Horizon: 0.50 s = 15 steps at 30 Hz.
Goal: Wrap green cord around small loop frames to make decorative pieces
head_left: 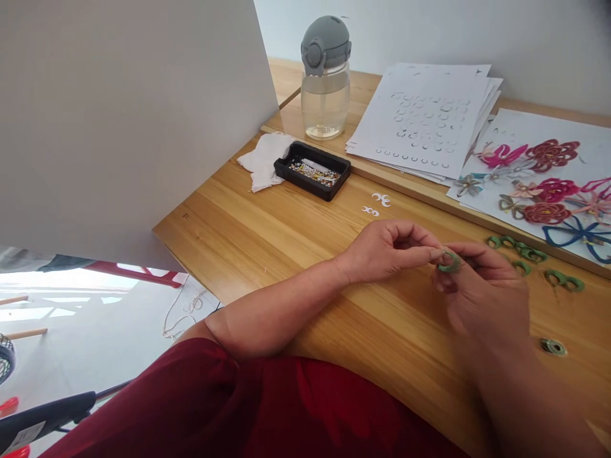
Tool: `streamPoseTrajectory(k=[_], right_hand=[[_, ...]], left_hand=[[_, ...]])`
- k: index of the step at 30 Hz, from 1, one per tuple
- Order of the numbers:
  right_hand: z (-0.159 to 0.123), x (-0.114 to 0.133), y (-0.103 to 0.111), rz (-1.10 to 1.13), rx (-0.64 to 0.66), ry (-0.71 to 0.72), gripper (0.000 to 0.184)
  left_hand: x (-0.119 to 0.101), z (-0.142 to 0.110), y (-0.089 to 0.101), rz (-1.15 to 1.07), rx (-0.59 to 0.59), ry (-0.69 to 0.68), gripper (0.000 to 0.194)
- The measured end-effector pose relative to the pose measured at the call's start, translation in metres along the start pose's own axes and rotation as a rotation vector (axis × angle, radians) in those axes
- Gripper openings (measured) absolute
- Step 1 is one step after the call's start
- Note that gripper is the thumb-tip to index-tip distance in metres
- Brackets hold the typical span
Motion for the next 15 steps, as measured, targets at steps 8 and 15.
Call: streamPoseTrajectory(k=[8, 15], right_hand=[[-0.018, -0.001, -0.005, -0.293, 0.168, 0.076, 0.021], [-0.031, 0.007, -0.007, -0.539, 0.229, 0.299, 0.014]], left_hand=[[0.005, 0.004, 0.004, 0.031, -0.198, -0.051, 0.03], [0.007, 0.004, 0.005, 0.216, -0.312, -0.122, 0.02]])
Point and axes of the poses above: each hand's wrist, its own z-axis towards the middle knuckle, its own y-axis out of the back of the hand, x = y × z, the point moved 2 cm from there along z, towards the middle knuckle, and after that the axes turned 11 degrees about y, right-handed, at the moved point
